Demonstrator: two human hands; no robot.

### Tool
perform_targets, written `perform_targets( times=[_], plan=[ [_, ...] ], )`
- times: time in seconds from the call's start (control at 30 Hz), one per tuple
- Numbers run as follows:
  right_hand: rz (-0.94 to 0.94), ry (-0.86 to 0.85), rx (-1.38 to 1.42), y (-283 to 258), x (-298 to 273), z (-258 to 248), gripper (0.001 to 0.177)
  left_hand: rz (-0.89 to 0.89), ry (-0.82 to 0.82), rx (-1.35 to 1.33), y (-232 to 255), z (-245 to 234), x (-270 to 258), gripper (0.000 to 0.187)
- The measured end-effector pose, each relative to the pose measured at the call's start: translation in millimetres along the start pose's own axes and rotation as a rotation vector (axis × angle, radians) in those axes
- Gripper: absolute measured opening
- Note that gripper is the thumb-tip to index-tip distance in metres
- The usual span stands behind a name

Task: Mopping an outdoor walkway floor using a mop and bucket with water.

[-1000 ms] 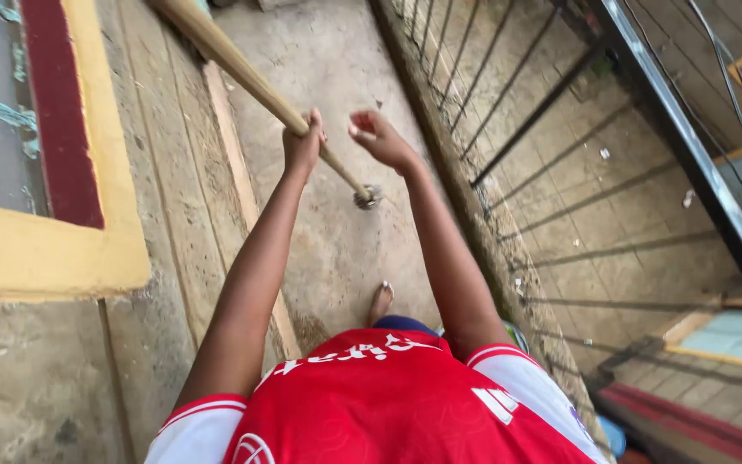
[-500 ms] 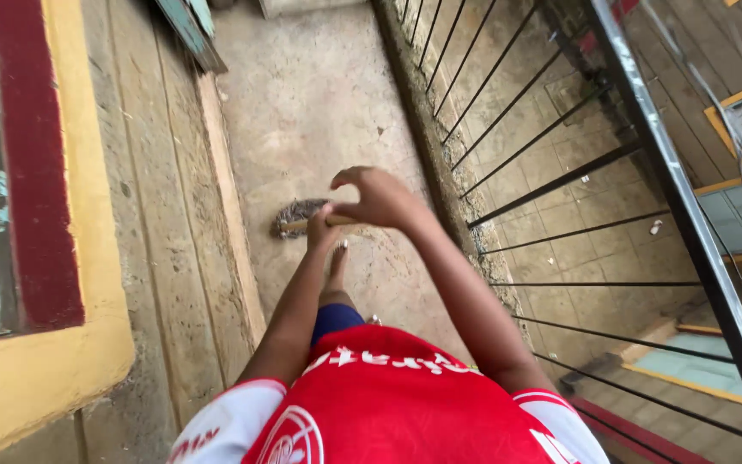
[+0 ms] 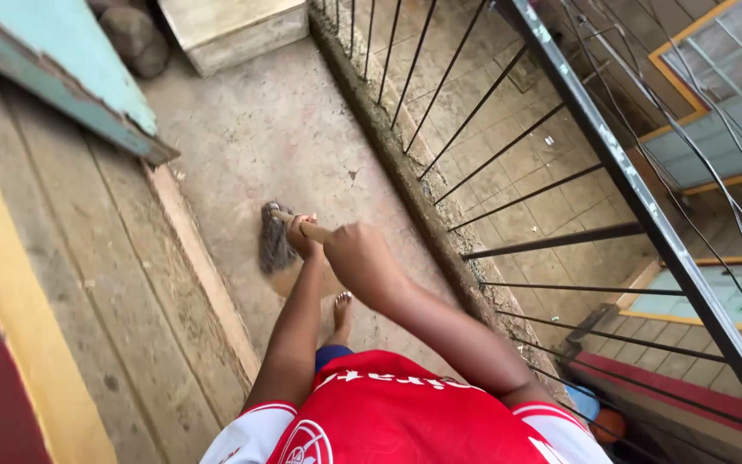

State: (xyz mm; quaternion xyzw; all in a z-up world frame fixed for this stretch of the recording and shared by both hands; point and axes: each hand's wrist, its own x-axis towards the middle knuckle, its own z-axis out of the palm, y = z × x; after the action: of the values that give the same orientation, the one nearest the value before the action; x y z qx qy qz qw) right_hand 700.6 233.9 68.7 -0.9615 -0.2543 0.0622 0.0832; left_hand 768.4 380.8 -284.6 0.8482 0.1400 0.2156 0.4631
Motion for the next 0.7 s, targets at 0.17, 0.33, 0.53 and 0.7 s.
perform_targets(
  times=[0.17, 0.33, 0.53, 0.7],
  plan=[
    [0.142, -0.022, 0.197, 27.0, 39.0, 86.2, 0.018, -0.502, -0.293, -0.337, -27.3, 40.6, 105.1, 0.028],
    [0.367, -0.098, 0.32, 76.8, 96.8, 211.8, 0.028, -0.505, -0.773, -0.141, -80.7, 82.6, 99.1, 0.058],
    [0.499, -0.167, 0.243, 141.7, 114.2, 264.4, 0.028, -0.138, -0.798, 0.27, -38.3, 121.8, 63.7, 0.093],
    [0.653, -0.215, 0.346, 168.7, 26.1, 273.1, 0.039, -0.602, -0.605, -0.435, -3.3, 140.6, 6.1, 0.082]
  ],
)
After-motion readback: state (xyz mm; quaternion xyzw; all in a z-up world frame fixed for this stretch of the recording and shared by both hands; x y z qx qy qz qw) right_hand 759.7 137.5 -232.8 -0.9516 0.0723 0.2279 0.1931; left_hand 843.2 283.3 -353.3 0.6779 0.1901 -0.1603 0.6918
